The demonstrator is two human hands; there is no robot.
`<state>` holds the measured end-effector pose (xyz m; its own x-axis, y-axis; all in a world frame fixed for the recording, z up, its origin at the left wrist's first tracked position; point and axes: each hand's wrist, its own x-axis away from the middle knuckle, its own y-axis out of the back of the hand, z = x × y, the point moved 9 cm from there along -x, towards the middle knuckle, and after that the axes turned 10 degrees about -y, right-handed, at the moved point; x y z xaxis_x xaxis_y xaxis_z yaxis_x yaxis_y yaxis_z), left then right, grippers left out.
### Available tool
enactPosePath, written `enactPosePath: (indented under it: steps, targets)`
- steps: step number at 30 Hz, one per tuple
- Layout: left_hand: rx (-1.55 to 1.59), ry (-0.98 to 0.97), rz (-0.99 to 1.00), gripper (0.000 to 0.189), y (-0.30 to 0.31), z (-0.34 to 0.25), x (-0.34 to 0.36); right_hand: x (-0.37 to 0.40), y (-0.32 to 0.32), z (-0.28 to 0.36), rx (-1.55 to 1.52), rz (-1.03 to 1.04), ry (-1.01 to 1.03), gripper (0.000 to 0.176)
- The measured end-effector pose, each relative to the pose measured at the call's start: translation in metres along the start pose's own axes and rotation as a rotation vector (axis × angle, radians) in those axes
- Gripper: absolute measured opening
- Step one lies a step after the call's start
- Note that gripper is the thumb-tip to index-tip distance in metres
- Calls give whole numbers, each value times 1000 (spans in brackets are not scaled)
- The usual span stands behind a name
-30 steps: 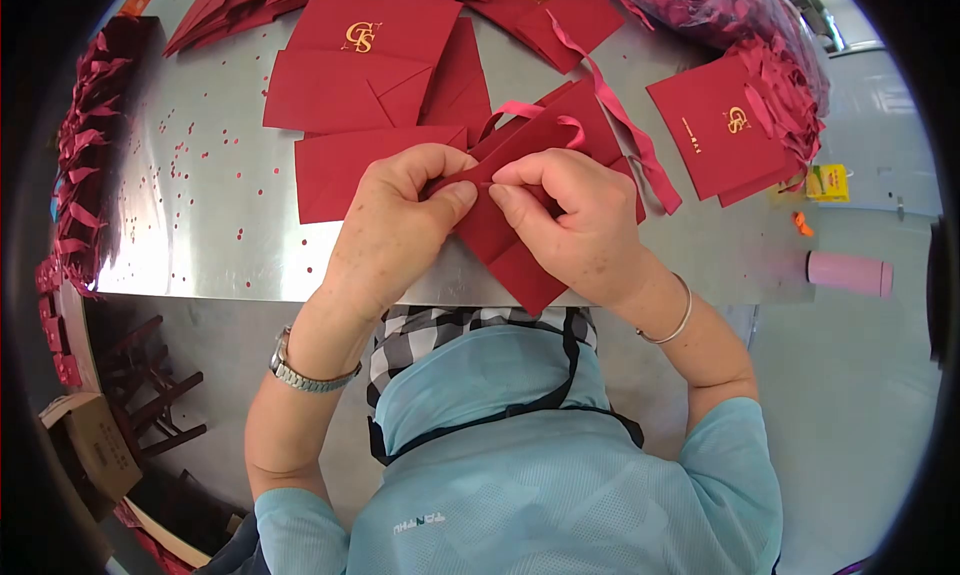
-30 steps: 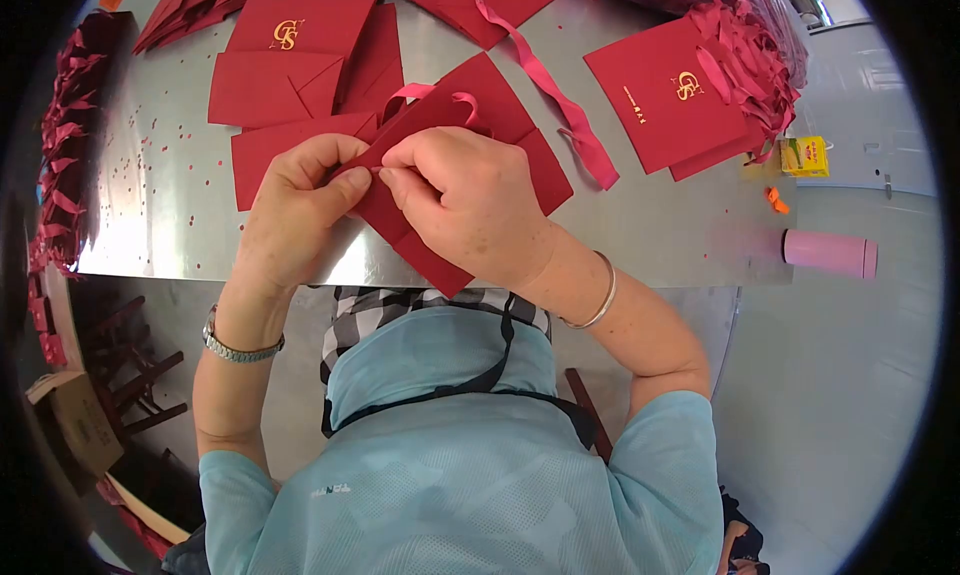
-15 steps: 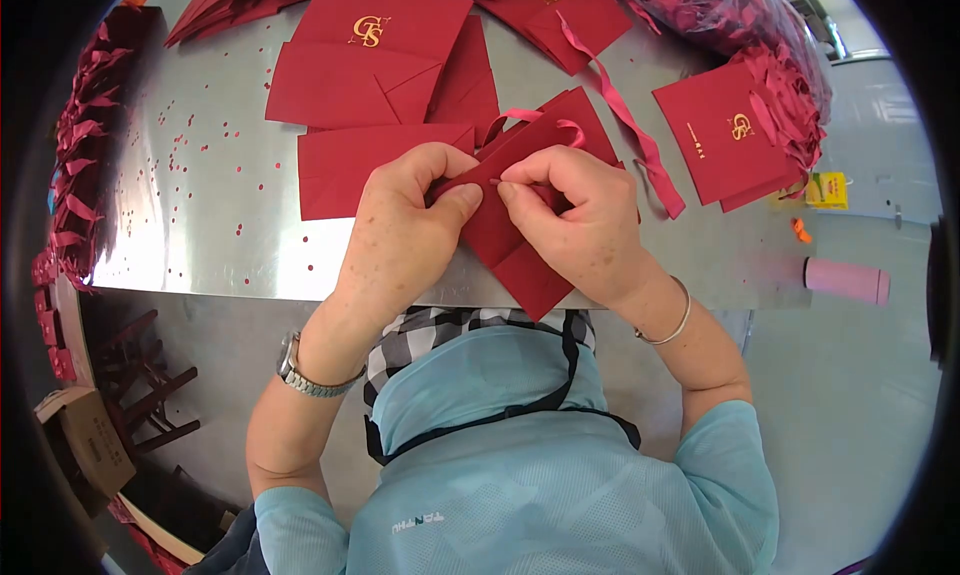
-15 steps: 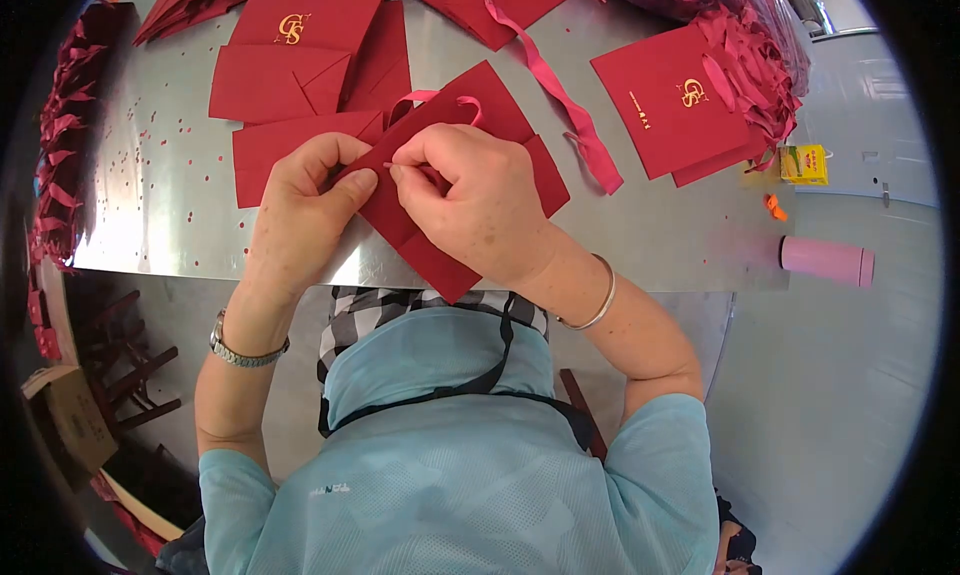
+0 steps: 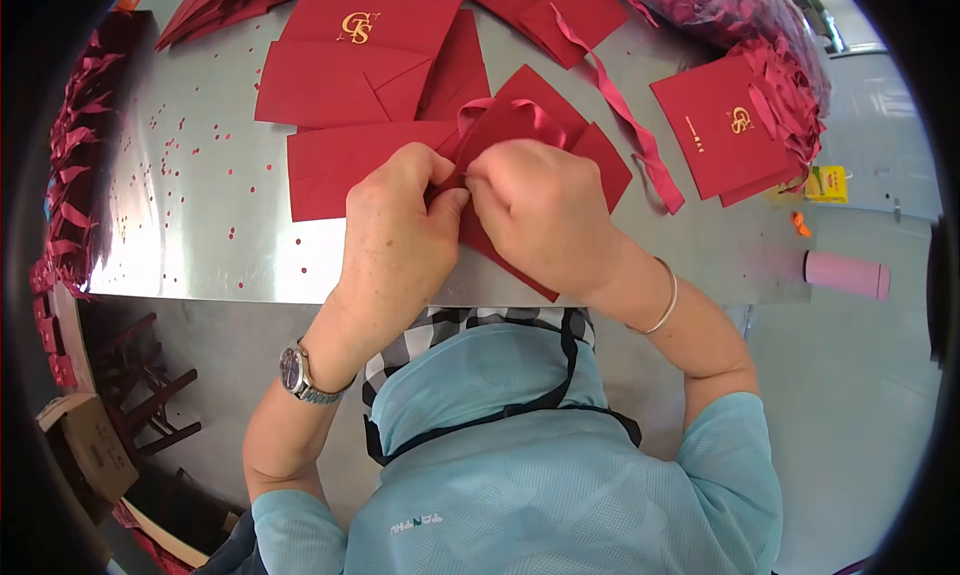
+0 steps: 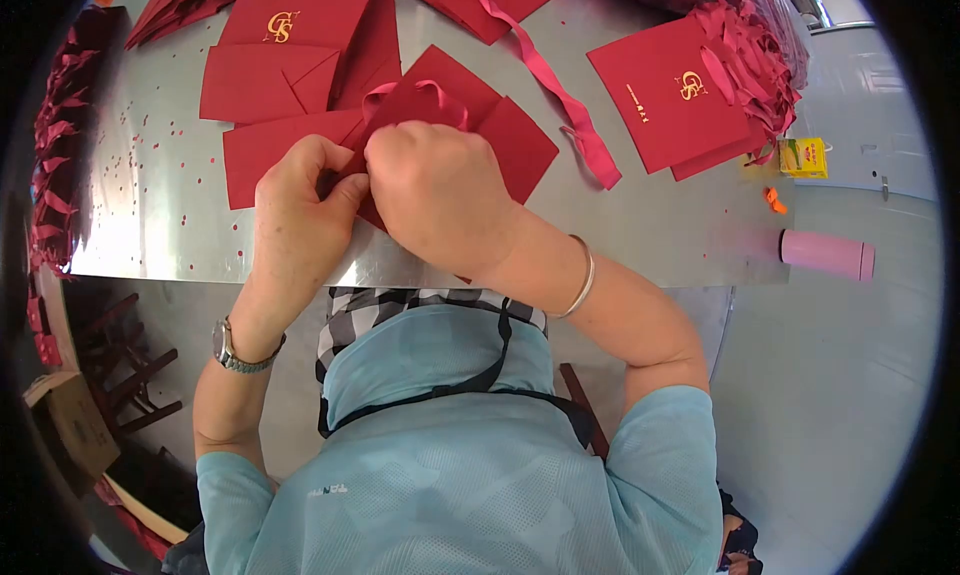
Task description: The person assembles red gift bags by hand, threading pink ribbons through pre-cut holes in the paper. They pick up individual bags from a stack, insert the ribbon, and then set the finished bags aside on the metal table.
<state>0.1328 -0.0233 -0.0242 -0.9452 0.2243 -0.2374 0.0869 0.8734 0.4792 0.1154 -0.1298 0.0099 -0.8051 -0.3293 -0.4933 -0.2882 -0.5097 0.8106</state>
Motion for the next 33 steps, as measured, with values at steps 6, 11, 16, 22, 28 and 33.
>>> enactPosePath:
  steps: [6, 11, 16, 22, 28, 33]
  targets:
    - [-21, -36, 23, 12, -2, -3, -1, -6, -19, -42, -556, 283, -554, 10]
    - [90, -40, 22, 14, 1, -3, -1, -10, -6, -39, -535, 258, -488, 14]
    - [612, 128, 46, 16, -5, 8, -2, -12, 3, -27, -503, 329, -291, 21]
    - [304, -1, 152, 15, 4, -7, -17, -7, 9, -21, -430, 292, -244, 21]
    - [110, -221, 437, 13, -4, -31, -28, -4, 6, -11, -375, 324, -129, 22]
    - [81, -275, 453, 12, -2, -30, -28, 1, 13, -1, -339, 242, -34, 21]
